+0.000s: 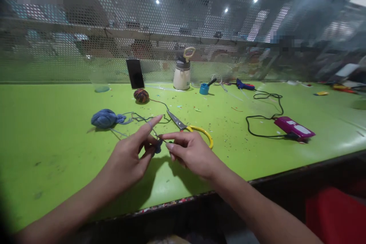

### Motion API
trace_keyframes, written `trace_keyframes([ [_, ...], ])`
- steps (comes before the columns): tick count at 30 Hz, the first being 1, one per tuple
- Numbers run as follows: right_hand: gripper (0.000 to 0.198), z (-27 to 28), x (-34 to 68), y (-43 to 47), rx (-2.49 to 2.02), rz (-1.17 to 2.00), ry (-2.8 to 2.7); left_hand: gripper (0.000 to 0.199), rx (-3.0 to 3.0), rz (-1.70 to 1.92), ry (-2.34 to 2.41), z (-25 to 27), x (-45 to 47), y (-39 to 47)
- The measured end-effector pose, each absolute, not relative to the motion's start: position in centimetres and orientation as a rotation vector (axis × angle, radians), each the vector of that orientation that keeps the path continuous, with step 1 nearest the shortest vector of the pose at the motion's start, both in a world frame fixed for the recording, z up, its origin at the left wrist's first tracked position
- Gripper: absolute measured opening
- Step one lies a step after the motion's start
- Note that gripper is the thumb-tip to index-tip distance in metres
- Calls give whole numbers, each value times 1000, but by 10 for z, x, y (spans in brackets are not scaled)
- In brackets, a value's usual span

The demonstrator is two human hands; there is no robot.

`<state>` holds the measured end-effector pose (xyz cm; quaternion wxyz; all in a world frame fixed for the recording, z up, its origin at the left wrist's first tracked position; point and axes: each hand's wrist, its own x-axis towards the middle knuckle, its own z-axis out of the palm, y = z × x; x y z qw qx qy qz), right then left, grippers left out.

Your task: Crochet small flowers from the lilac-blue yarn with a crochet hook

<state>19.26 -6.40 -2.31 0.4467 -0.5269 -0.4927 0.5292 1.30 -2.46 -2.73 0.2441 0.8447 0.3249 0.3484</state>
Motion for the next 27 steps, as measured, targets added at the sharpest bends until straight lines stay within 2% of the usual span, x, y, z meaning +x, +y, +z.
trace_keyframes([
  [3, 34, -33, 179, -67, -1126, 1353, -980, 66, 2578, 1087, 828, -37, 13, -24],
  [7, 36, -38, 161, -74, -850, 1412, -692, 73, 2603, 1300, 654, -44, 12, -26],
  [11, 38, -35, 154, -81, -765, 1396, -653, 83, 1985, 1287, 766, -32, 14, -29],
  [14, 39, -34, 156, -84, -786, 1368, -725, 109, 1415, 1091, 730, -19, 15, -26],
  [17, 35, -35, 163, -87, -858, 1301, -817, 120, 1129, 946, 632, -13, 14, -19],
  [24, 28, -36, 187, -94, -1168, 1095, -1106, 112, 1154, 801, 660, -13, 10, -12],
  [27, 27, -41, 195, -101, -1266, 1014, -1164, 95, 1292, 784, 637, -15, 12, -11],
])
